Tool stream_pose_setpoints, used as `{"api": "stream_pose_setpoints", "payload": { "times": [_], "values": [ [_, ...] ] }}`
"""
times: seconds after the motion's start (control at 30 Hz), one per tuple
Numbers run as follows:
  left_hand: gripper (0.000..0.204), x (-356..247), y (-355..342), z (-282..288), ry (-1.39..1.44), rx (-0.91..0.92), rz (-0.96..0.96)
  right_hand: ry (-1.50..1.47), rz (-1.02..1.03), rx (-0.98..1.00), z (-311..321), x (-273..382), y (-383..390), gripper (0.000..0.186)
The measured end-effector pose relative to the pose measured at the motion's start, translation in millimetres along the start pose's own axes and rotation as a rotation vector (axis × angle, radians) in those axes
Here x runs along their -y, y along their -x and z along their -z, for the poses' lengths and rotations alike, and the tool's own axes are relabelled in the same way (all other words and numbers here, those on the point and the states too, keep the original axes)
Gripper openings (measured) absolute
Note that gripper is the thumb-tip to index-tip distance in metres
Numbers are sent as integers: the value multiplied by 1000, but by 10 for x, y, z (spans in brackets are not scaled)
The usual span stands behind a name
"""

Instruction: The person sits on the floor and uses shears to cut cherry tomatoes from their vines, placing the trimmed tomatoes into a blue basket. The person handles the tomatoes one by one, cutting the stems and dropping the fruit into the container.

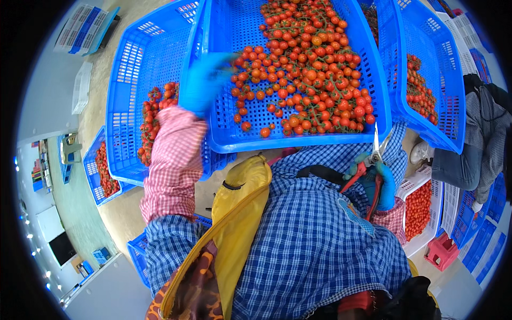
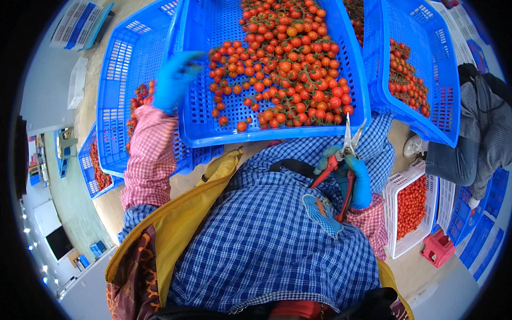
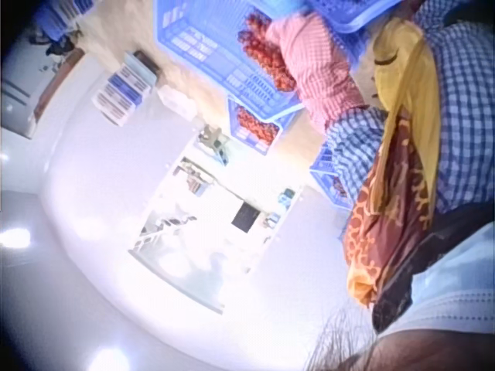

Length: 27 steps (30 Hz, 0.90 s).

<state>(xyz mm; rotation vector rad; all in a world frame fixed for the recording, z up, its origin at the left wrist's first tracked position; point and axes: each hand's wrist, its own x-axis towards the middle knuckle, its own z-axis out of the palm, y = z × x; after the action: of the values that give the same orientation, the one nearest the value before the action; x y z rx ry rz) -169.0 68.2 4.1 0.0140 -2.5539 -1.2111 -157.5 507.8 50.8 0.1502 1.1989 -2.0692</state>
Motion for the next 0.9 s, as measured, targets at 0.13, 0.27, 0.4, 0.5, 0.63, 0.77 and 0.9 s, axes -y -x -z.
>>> {"api": "stream_pose_setpoints", "payload": {
  "times": [0.13,0.27,0.4,0.5,0.63,0.77,0.9],
  "values": [
    [53,-643,-139,-1140,-51,801,-484,32,-63,3,-46,33,21,47],
    [42,-349,-102,-1399,-78,1151,-72,70,-24,0,13,43,74,49],
    [35,122,-324,-1164,167,1010,163,-10,-61,-97,133,13,72,49],
    [30,225,-551,-963,232,967,487,-4,-69,-68,181,-2,25,48],
    [32,-4,-520,-859,-394,782,11,35,-47,-60,171,8,14,48],
    [43,-335,-68,-1123,-169,955,-443,70,-52,-45,153,7,-44,50],
    [40,-119,-186,-1208,-169,1166,-60,73,-89,-78,144,-12,-36,50]
  ]
}}
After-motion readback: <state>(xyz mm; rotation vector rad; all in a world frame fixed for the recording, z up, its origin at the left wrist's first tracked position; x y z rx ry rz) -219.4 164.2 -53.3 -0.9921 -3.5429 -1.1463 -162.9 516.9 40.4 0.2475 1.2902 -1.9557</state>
